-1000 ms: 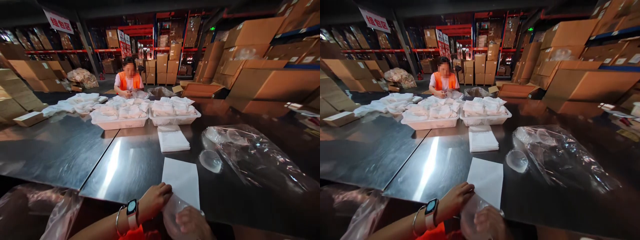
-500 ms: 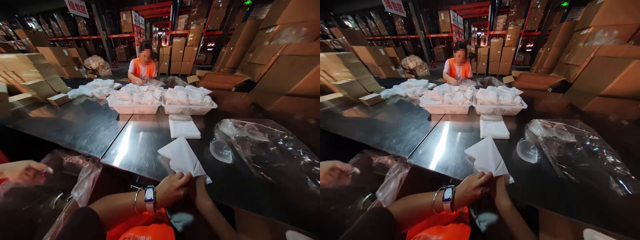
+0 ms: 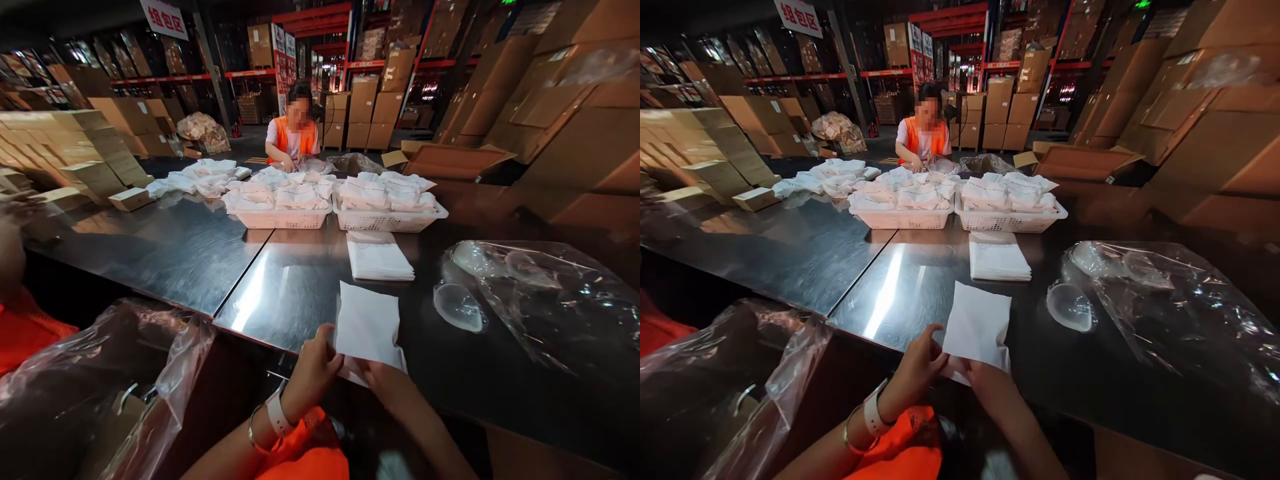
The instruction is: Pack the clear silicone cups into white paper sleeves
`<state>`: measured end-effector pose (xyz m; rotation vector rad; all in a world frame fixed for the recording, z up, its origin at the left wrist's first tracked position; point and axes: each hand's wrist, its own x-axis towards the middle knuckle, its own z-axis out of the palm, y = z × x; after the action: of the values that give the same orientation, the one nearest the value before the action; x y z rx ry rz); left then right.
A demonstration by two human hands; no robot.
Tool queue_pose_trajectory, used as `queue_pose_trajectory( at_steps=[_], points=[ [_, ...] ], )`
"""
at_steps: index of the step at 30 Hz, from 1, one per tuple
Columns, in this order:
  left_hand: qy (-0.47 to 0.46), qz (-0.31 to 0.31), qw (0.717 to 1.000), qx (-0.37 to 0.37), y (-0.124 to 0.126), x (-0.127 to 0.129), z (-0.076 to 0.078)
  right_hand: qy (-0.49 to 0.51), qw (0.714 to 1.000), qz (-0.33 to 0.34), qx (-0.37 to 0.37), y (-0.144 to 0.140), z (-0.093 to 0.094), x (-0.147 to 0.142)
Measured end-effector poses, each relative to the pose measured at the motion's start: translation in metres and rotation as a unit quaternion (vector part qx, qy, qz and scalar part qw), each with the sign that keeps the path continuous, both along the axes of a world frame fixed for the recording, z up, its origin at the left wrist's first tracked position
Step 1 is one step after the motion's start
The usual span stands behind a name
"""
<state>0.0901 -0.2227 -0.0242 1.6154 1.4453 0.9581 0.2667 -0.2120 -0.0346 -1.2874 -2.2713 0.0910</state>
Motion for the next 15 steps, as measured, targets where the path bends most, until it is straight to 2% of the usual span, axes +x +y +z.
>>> queue_pose_trajectory(
  at_steps=[3, 6, 9, 15],
  points=[
    [-0.173, -0.010, 0.978, -0.116, 0.001, -0.001, -0.005, 0.025, 0.996, 0.072, 0.040, -0.016, 0.008, -0.003],
    [-0.280, -0.014, 0.944, -0.174, 0.002, -0.001, -0.006, 0.039, 0.991, 0.038, 0.124, -0.024, 0.008, -0.016],
    [-0.336, -0.005, 0.922, -0.192, 0.001, 0.000, -0.006, 0.056, 0.988, 0.011, 0.142, -0.025, 0.007, -0.026],
    [-0.384, -0.009, 0.899, -0.210, -0.001, 0.002, -0.004, 0.042, 0.992, -0.018, 0.115, -0.027, 0.006, -0.035]
  ],
)
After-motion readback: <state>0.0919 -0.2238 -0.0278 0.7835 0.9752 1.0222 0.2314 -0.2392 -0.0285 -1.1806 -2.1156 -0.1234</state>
